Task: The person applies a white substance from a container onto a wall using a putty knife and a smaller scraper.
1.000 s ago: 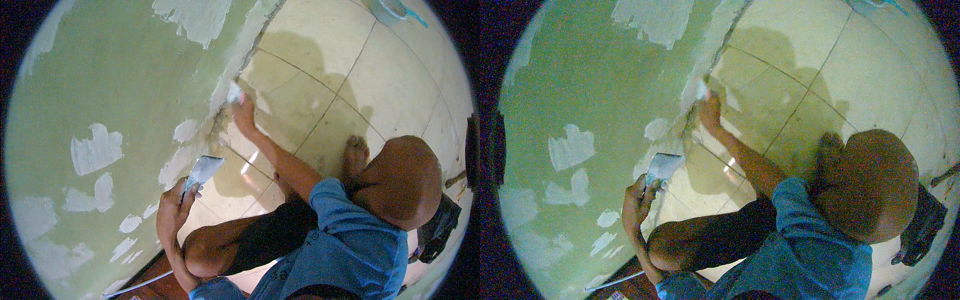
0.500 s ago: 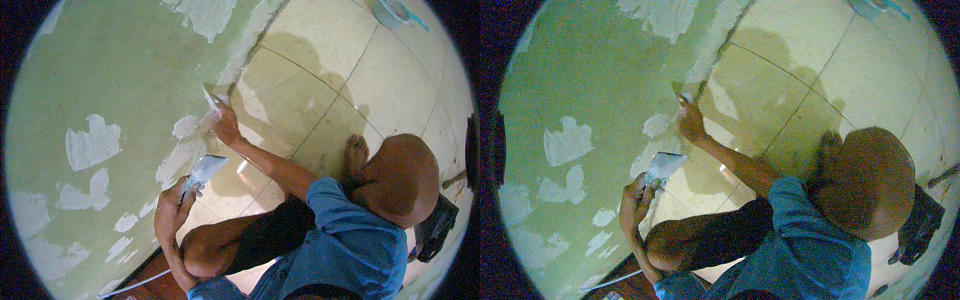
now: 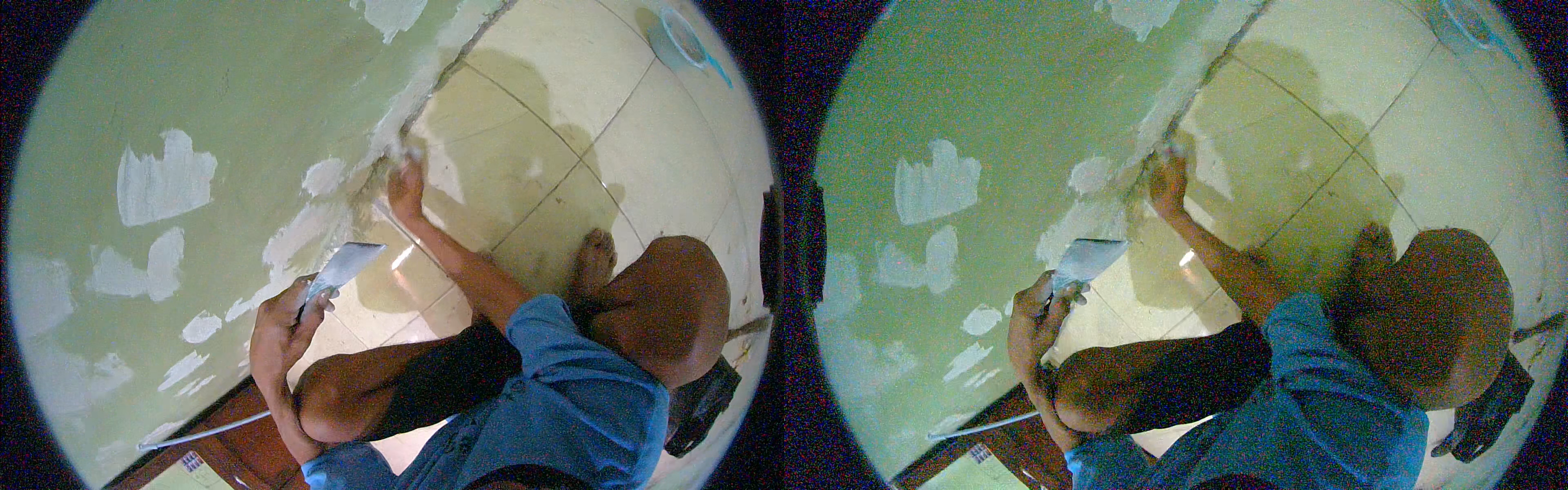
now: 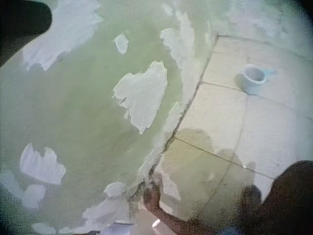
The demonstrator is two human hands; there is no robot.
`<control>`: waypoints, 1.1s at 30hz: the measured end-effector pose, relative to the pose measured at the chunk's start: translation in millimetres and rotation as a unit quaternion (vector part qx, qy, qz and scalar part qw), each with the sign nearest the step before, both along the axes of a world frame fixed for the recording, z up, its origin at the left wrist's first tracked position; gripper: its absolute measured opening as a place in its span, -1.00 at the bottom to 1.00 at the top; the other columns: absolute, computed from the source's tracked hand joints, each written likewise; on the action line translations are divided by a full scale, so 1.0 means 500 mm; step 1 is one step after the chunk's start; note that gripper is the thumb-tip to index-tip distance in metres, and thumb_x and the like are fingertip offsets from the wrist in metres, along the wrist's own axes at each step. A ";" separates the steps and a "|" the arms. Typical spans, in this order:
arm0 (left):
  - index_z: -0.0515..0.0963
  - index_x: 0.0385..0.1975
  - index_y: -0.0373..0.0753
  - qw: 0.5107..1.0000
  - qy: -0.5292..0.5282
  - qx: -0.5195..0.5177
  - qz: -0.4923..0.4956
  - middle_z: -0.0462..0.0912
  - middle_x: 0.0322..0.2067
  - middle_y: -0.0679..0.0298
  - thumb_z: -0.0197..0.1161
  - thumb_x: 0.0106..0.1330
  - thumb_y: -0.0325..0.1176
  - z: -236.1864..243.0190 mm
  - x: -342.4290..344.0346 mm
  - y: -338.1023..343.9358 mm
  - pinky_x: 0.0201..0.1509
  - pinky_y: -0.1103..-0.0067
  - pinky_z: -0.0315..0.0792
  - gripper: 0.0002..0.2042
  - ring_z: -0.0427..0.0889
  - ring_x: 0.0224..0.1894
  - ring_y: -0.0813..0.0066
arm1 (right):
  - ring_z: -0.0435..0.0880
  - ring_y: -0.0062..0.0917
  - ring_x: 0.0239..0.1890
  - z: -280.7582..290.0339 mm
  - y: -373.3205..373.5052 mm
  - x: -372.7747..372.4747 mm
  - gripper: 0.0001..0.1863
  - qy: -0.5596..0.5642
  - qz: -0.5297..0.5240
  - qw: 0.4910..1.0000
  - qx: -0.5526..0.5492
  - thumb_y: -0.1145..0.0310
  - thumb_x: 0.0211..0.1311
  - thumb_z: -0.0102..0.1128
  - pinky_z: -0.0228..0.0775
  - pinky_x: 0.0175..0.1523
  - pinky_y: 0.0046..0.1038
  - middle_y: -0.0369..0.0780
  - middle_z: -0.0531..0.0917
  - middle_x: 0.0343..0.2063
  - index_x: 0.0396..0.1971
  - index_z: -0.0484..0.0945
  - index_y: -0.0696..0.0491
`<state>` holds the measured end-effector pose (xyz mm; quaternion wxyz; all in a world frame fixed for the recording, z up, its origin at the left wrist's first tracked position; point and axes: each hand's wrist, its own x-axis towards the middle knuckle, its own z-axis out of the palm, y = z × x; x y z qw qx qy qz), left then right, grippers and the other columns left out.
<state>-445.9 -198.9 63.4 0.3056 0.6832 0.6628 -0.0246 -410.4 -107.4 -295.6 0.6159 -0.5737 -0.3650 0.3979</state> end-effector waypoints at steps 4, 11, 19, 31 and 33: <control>0.49 -0.23 -0.28 0.999 0.021 -0.012 -0.039 0.59 -0.54 0.09 0.10 0.28 -0.44 0.003 0.001 -0.004 -0.38 0.42 0.44 -0.87 0.59 -0.50 0.14 | 0.44 -0.19 0.07 0.050 -0.005 -0.044 -0.55 -0.104 0.007 0.994 0.042 0.53 0.13 0.00 0.25 0.16 -0.25 -0.04 0.50 0.00 0.08 0.36 0.17; 0.41 -0.17 -0.32 0.998 -0.010 0.038 0.058 0.56 -0.50 0.08 0.01 0.39 -0.27 -0.009 -0.069 -0.029 -0.42 0.44 0.41 -0.77 0.55 -0.51 0.22 | 0.59 -0.46 -0.14 0.025 -0.129 0.009 -0.64 0.298 0.439 0.841 -0.102 0.30 0.17 0.18 0.43 0.00 -0.37 -0.22 0.61 -0.18 -0.06 0.48 0.15; 0.31 0.09 -0.37 0.972 -0.161 0.027 0.171 0.51 -0.11 0.05 0.01 0.38 -0.17 -0.083 -0.131 -0.034 0.04 0.44 0.33 -0.57 0.48 -0.07 0.25 | 0.54 -0.63 -0.32 0.164 0.056 0.248 -0.60 0.365 0.491 0.790 -0.042 0.27 0.11 0.27 0.43 -0.23 -0.43 -0.38 0.57 -0.35 -0.06 0.47 0.09; 0.35 0.01 -0.25 0.917 -0.378 0.010 0.129 0.50 -0.47 0.33 0.06 0.36 -0.13 -0.310 -0.073 -0.056 -0.47 0.62 0.38 -0.63 0.46 -0.52 0.62 | 0.48 -0.43 0.01 -0.007 -0.019 0.326 -0.39 0.026 0.488 0.871 -0.055 0.09 0.21 0.14 0.46 -0.14 -0.43 -0.22 0.47 0.01 0.19 0.22 0.03; 0.37 0.01 -0.23 0.915 -0.378 -0.014 0.141 0.50 -0.44 0.34 0.07 0.35 -0.15 -0.318 -0.072 -0.072 -0.45 0.61 0.39 -0.65 0.46 -0.49 0.62 | 0.47 -0.45 0.00 0.072 -0.012 0.322 -0.40 0.184 0.404 0.861 -0.246 0.08 0.20 0.16 0.46 -0.14 -0.42 -0.21 0.47 0.00 0.18 0.26 0.03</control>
